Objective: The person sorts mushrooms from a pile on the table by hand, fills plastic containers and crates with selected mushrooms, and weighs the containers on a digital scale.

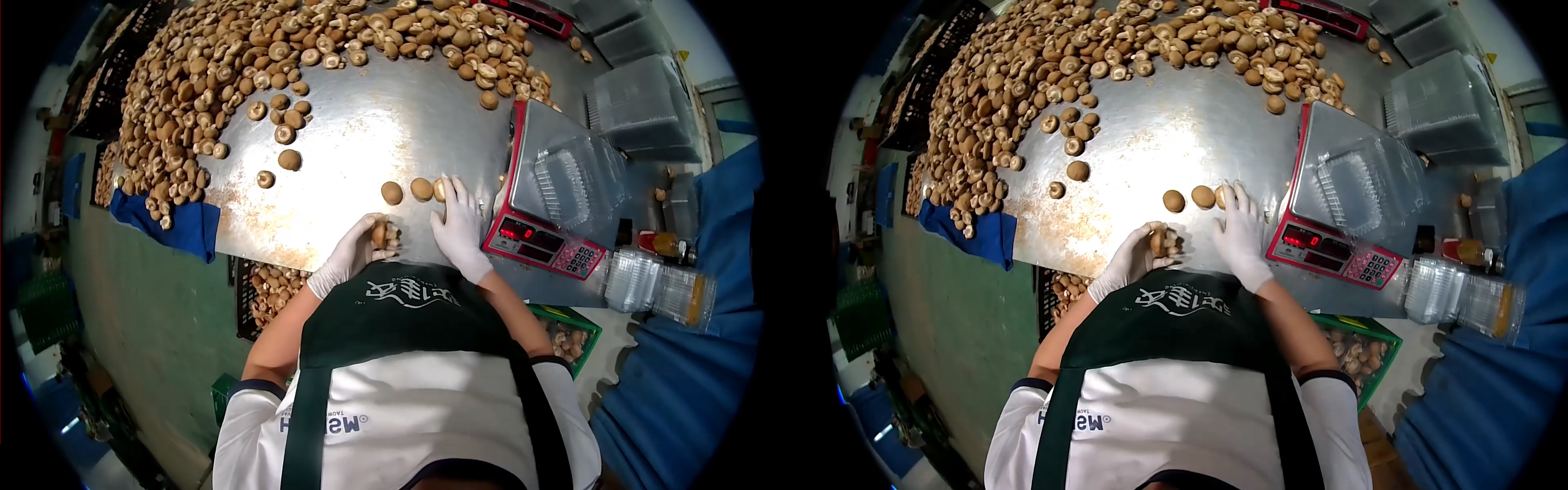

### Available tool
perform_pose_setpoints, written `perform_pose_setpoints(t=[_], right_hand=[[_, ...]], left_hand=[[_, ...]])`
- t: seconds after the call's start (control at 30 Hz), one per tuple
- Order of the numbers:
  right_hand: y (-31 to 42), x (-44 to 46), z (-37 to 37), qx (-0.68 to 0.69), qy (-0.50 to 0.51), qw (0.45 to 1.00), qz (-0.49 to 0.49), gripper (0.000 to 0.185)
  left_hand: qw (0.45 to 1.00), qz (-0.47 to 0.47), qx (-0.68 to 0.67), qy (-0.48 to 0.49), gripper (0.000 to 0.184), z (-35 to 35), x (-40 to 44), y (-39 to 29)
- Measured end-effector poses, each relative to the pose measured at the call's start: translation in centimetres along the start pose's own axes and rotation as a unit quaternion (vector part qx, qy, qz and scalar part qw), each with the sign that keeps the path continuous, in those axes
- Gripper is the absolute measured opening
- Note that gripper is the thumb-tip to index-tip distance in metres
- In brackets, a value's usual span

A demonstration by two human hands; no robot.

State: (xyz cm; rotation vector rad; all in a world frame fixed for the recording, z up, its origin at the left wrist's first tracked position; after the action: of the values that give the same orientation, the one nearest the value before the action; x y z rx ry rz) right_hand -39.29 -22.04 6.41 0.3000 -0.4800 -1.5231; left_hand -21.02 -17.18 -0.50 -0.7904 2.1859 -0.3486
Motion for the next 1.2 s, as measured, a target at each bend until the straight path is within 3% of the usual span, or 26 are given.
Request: perform_pose_setpoints(t=[0.07, 0.13, 0.2, 0.27, 0.37, 0.47, 0.53, 0.57, 0.6, 0.63, 0.73, 0.8, 0.87, 0.93, 1.07, 1.1, 1.2], right_hand=[[-1.5, 1.1, -1.8, -0.007, 0.032, 0.999, -0.022, 0.048], [-2.7, 2.2, -1.9, 0.029, 0.034, 0.998, -0.049, 0.047], [-3.8, 2.9, -0.3, 0.151, -0.027, 0.984, -0.089, 0.042], [-1.5, 3.4, 1.7, 0.157, -0.052, 0.985, -0.040, 0.043], [2.9, 3.2, -1.2, 0.096, 0.062, 0.993, 0.043, 0.045], [3.1, 3.4, -3.8, 0.032, 0.072, 0.995, 0.067, 0.046], [1.5, 4.1, -4.1, 0.133, 0.061, 0.988, 0.048, 0.046], [-0.8, 3.9, -5.6, 0.300, 0.101, 0.947, -0.050, 0.047], [-2.1, 3.0, -7.1, 0.452, 0.139, 0.869, -0.147, 0.047], [-0.2, 2.5, -4.6, 0.448, 0.142, 0.873, -0.128, 0.051], [3.9, 0.6, 1.2, 0.492, 0.141, 0.854, -0.089, 0.059], [3.3, 1.2, 7.1, 0.441, -0.008, 0.897, -0.017, 0.062], [0.1, 1.8, 12.8, 0.476, -0.106, 0.871, -0.064, 0.061], [-2.1, 1.9, 19.6, 0.391, -0.211, 0.895, -0.021, 0.059], [-9.3, 1.6, 23.4, 0.433, -0.237, 0.869, -0.035, 0.055], [-9.9, 1.6, 23.8, 0.312, -0.232, 0.921, -0.025, 0.054], [-14.0, 1.2, 20.7, 0.247, -0.126, 0.960, -0.050, 0.053]], left_hand=[[0.998, 0.030, -0.044, -0.025, 0.027, 1.6, -0.5, 1.1], [0.999, -0.017, -0.014, -0.030, 0.027, 1.6, -1.1, 0.5], [0.998, -0.047, 0.022, -0.036, 0.027, 2.4, -0.9, 0.3], [0.999, -0.019, 0.010, -0.024, 0.029, 2.2, -0.8, 0.8], [0.999, 0.026, -0.015, -0.034, 0.031, 0.7, -1.6, 1.5], [1.000, -0.010, 0.005, -0.011, 0.031, 0.7, -1.4, 1.2], [0.999, -0.014, -0.004, -0.034, 0.034, 1.2, -0.7, 1.2], [0.999, -0.015, -0.008, -0.043, 0.035, 1.2, 0.0, 1.2], [0.994, -0.074, 0.006, -0.078, 0.035, 1.1, 0.5, -0.3], [0.985, -0.131, 0.020, -0.114, 0.036, 0.5, 1.0, -1.8], [0.948, -0.271, 0.099, -0.136, 0.035, -6.4, 0.9, -7.2], [0.852, -0.417, 0.280, -0.149, 0.033, -13.6, -0.1, -10.7], [0.846, -0.451, 0.279, -0.057, 0.029, -21.3, 1.2, -11.6], [0.793, -0.517, 0.321, 0.024, 0.026, -28.6, 1.6, -11.6], [0.724, -0.560, 0.392, 0.097, 0.028, -36.1, 4.8, -7.6], [0.736, -0.517, 0.424, 0.106, 0.030, -36.2, 6.9, -6.1], [0.703, -0.464, 0.528, 0.109, 0.030, -34.8, 9.0, -4.0]])
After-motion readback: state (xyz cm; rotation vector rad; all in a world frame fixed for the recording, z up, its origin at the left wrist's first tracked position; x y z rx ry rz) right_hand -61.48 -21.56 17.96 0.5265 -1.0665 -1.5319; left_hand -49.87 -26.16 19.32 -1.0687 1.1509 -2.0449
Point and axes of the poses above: each hand's wrist, its own x-axis towards the middle knuckle, its own z-axis out of the back of the hand, y = z × x, the point moved 10 cm from there along x, towards the middle knuckle
